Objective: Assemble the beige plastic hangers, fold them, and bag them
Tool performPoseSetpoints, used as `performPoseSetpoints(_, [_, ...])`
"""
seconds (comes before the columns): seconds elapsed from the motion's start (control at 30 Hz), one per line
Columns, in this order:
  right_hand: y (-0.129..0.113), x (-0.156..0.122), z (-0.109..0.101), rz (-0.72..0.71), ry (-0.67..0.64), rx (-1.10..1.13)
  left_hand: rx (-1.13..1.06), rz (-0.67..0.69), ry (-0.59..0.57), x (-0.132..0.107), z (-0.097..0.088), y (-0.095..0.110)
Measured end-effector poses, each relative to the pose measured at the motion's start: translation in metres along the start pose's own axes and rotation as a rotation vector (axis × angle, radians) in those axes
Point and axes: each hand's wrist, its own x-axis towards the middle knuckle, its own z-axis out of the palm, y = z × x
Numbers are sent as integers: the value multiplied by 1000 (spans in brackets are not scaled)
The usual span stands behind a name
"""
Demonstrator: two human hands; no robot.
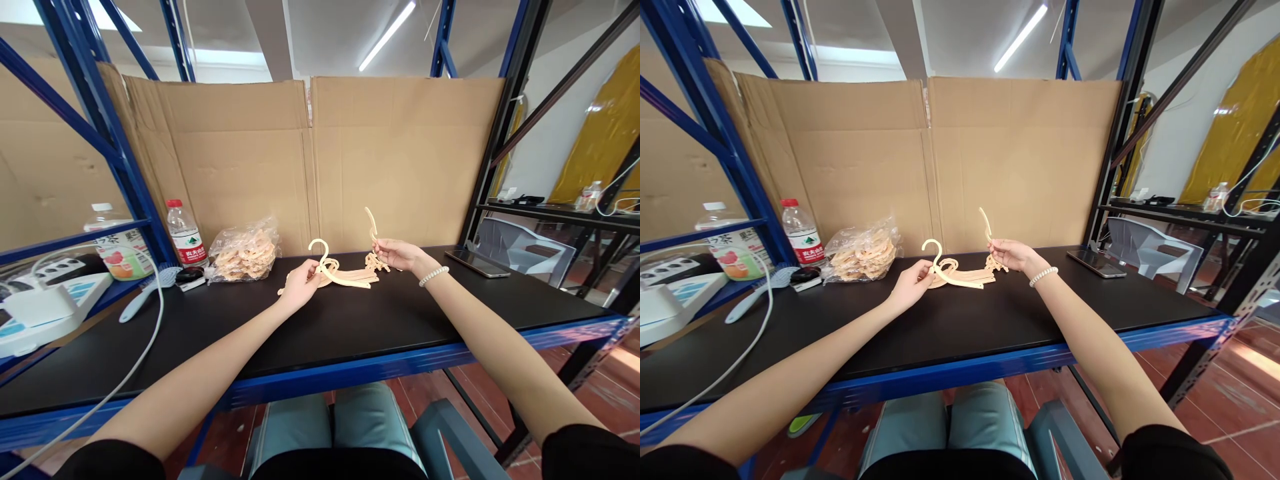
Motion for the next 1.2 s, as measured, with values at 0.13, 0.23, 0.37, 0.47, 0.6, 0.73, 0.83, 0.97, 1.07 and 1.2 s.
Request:
performPoseSetpoints(0.13, [-1,-2,2,11,-37,103,-10,-3,-6,0,0,0])
performPoseSetpoints(0.23, [1,-2,4,36,-14,89,-22,-4,-8,1,-1,1])
performPoseSetpoints(0.37, [5,0,7,48,71,70,-29,-6,-2,2,-3,1])
performPoseSetpoints(0.47, [10,2,7,20,63,34,-28,-7,22,2,-3,1])
performPoseSetpoints(0.6, [15,5,6,-59,73,0,-28,9,27,1,-3,2])
performPoseSetpoints(0.73, [18,7,10,-143,58,-36,-37,52,38,1,-5,5])
performPoseSetpoints(0.83, [18,5,14,-168,75,-24,-47,66,58,2,-7,5])
performPoseSetpoints(0.97, [18,3,19,-114,71,-24,-40,70,92,2,-7,5])
performPoseSetpoints(1.07, [18,1,21,-77,35,-77,-29,69,117,2,-7,4])
performPoseSetpoints(1.2, [16,-1,22,-80,-13,-123,-15,54,128,3,-7,2])
